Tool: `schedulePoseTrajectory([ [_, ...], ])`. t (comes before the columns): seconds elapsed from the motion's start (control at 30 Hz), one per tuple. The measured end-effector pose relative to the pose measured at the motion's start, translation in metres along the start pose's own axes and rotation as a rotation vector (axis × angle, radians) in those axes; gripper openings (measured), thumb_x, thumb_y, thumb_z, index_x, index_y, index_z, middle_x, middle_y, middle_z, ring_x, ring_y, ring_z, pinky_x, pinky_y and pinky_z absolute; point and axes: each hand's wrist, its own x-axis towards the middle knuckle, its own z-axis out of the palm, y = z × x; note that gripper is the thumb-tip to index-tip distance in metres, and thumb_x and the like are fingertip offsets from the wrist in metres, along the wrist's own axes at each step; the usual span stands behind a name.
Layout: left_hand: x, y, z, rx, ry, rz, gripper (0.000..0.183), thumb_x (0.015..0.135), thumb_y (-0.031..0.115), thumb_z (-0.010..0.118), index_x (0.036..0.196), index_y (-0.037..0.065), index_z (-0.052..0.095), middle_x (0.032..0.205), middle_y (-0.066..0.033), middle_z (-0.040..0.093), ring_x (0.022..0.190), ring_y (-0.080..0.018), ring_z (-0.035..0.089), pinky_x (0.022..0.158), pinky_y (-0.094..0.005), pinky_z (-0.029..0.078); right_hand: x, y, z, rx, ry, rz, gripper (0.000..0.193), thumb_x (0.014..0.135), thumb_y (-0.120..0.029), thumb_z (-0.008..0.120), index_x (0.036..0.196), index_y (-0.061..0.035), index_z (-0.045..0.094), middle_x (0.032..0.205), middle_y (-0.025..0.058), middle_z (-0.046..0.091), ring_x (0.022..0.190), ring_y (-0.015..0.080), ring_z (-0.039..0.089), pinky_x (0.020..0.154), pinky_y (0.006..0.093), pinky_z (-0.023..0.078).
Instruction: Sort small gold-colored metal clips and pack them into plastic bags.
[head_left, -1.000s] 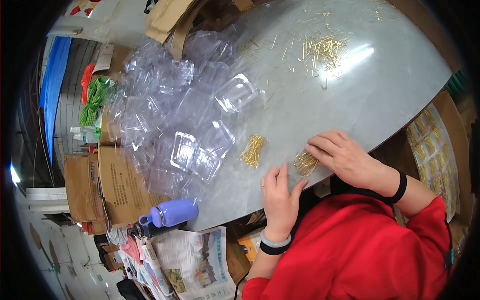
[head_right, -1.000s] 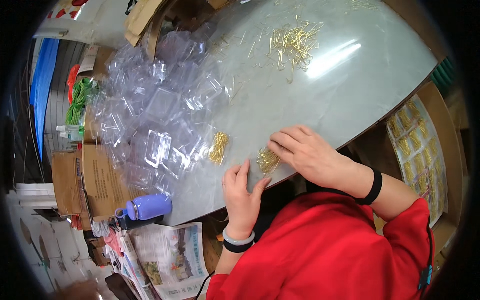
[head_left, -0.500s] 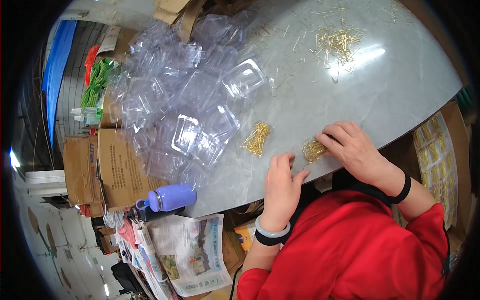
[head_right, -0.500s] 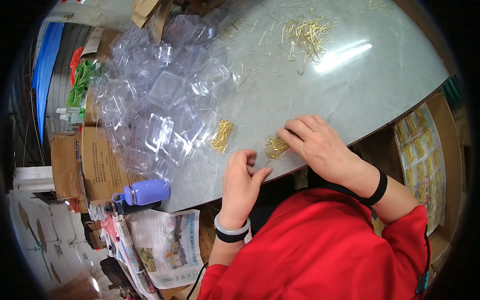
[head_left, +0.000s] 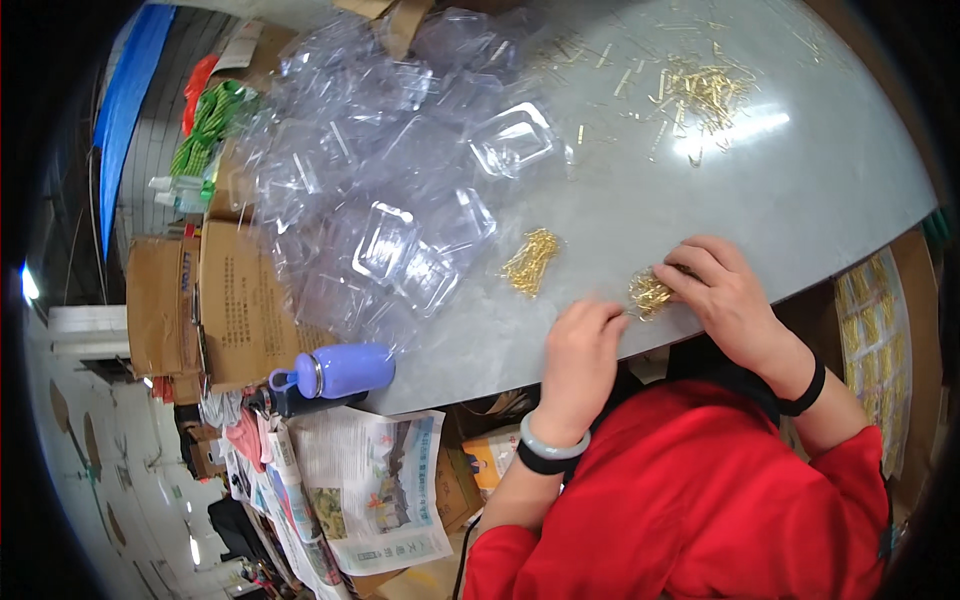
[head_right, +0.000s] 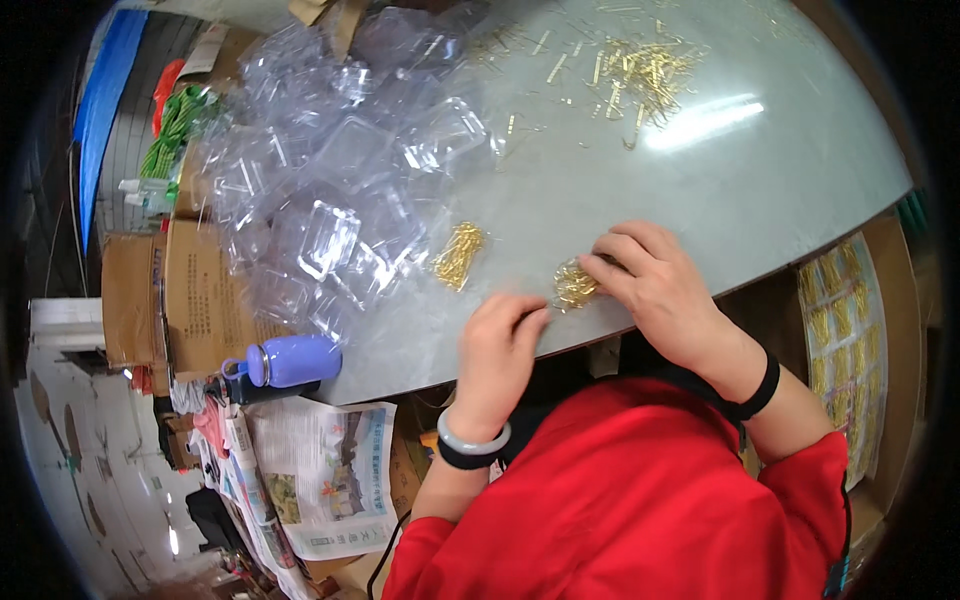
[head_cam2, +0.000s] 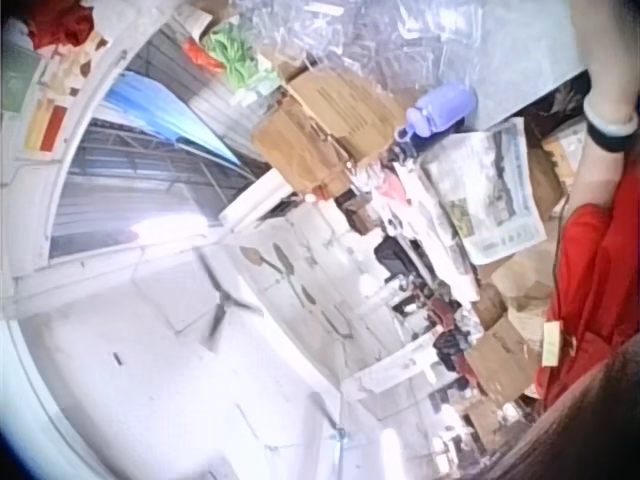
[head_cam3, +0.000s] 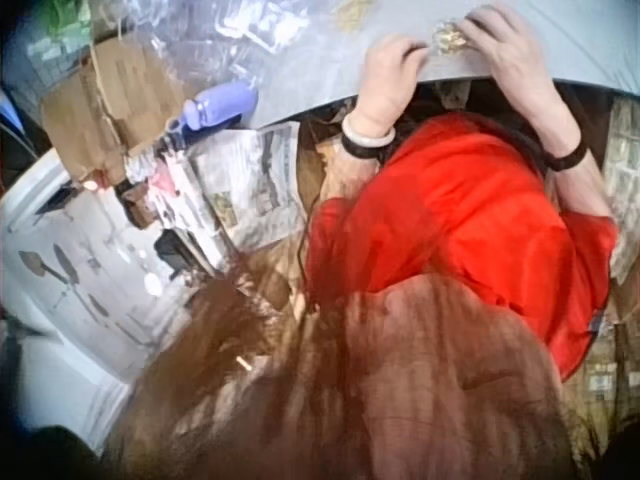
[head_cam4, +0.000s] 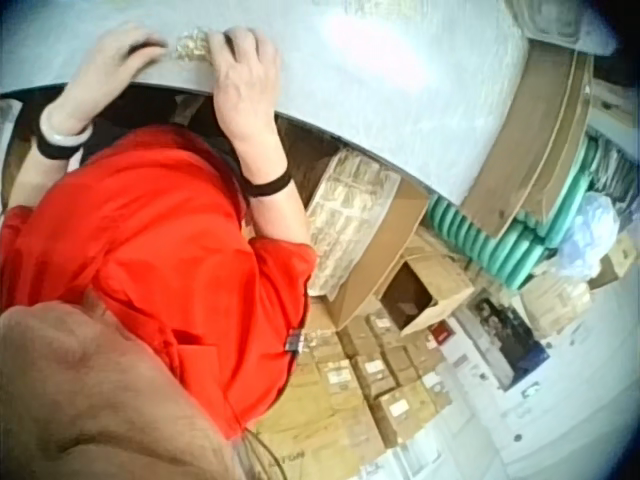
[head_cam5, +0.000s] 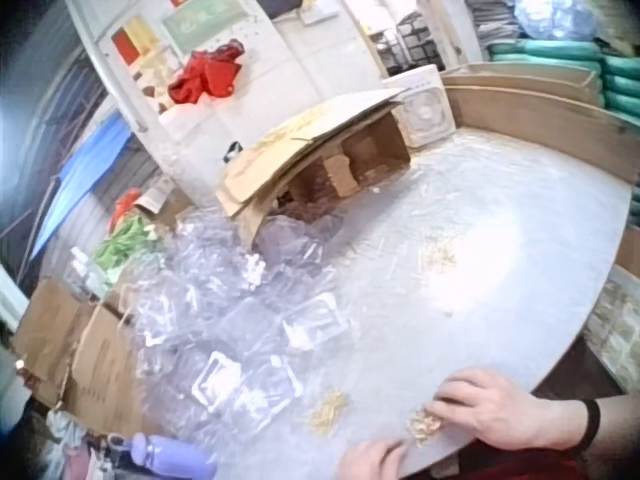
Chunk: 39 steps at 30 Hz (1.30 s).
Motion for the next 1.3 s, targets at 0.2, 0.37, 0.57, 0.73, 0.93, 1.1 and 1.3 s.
schedulePoseTrajectory([
  [0.2, -0.009, -0.037, -0.054, -0.515, 0.128, -0.777, 0.03, 0.103, 0.021, 0.063, 0.111, -0.008, 0.066, 0.083, -0.0131, 0.069, 0.061, -0.0143, 0.067, 0.052, -0.0258, 0.053, -0.003, -0.004, 0.001, -0.046, 0.033, 0.028, 0.034, 0.079, -0.008, 0.07, 0.113, -0.007, 0.07, 0.113, 0.0053, 0.063, 0.111, 0.0276, 0.057, 0.096, 0.0412, 0.049],
  [0.37, 0.019, -0.051, -0.053, -0.652, 0.043, -0.807, 0.03, 0.103, 0.022, 0.062, 0.105, -0.008, 0.063, 0.084, -0.0149, 0.069, 0.059, -0.0179, 0.068, 0.053, -0.0276, 0.056, 0.001, -0.004, 0.0, -0.077, 0.048, -0.004, 0.037, 0.077, -0.008, 0.074, 0.113, -0.0078, 0.07, 0.111, 0.0039, 0.064, 0.107, 0.027, 0.058, 0.092, 0.0407, 0.049],
  [0.57, -0.013, -0.039, -0.06, -0.806, 0.065, -0.756, 0.02, 0.103, 0.014, 0.059, 0.102, -0.005, 0.061, 0.095, -0.0177, 0.071, 0.085, -0.026, 0.075, 0.072, -0.032, 0.063, 0.001, -0.004, 0.001, -0.063, 0.024, -0.011, 0.039, 0.077, -0.007, 0.075, 0.115, -0.0068, 0.069, 0.111, 0.0043, 0.064, 0.107, 0.0267, 0.058, 0.091, 0.0403, 0.048],
  [0.73, -0.079, -0.02, -0.072, -1.028, -0.196, -0.813, 0.011, 0.104, 0.005, 0.056, 0.102, -0.005, 0.06, 0.108, -0.0183, 0.07, 0.103, -0.03, 0.072, 0.091, -0.0423, 0.062, -0.001, -0.008, -0.004, -0.084, -0.006, 0.024, 0.043, 0.079, -0.007, 0.071, 0.121, -0.0035, 0.065, 0.116, 0.0075, 0.062, 0.108, 0.0286, 0.058, 0.092, 0.0409, 0.048],
  [0.93, -0.12, -0.03, -0.036, -1.148, -0.427, -0.854, 0.012, 0.105, 0.008, 0.057, 0.102, -0.004, 0.06, 0.108, -0.0142, 0.068, 0.106, -0.0257, 0.07, 0.097, -0.04, 0.059, 0.005, -0.021, 0.003, -0.072, -0.066, -0.009, 0.042, 0.082, -0.006, 0.067, 0.124, -0.0021, 0.064, 0.118, 0.0087, 0.061, 0.109, 0.0301, 0.058, 0.094, 0.0416, 0.048],
  [1.1, -0.109, -0.032, -0.017, -1.201, -0.44, -0.822, 0.012, 0.105, 0.008, 0.056, 0.103, -0.004, 0.06, 0.105, -0.0111, 0.067, 0.105, -0.0224, 0.07, 0.098, -0.0371, 0.058, 0.01, -0.028, 0.012, -0.042, -0.102, -0.071, 0.043, 0.081, -0.007, 0.066, 0.123, -0.0023, 0.064, 0.118, 0.01, 0.061, 0.109, 0.0299, 0.058, 0.095, 0.0408, 0.048],
  [1.3, -0.118, -0.031, -0.005, -1.258, -0.382, -0.757, 0.012, 0.106, 0.007, 0.055, 0.107, -0.005, 0.059, 0.11, -0.0112, 0.066, 0.106, -0.022, 0.069, 0.099, -0.0366, 0.058, -0.021, -0.053, 0.005, 0.069, -0.254, -0.25, 0.044, 0.085, -0.014, 0.062, 0.127, -0.0032, 0.063, 0.123, 0.0091, 0.058, 0.113, 0.026, 0.056, 0.097, 0.0389, 0.048],
])
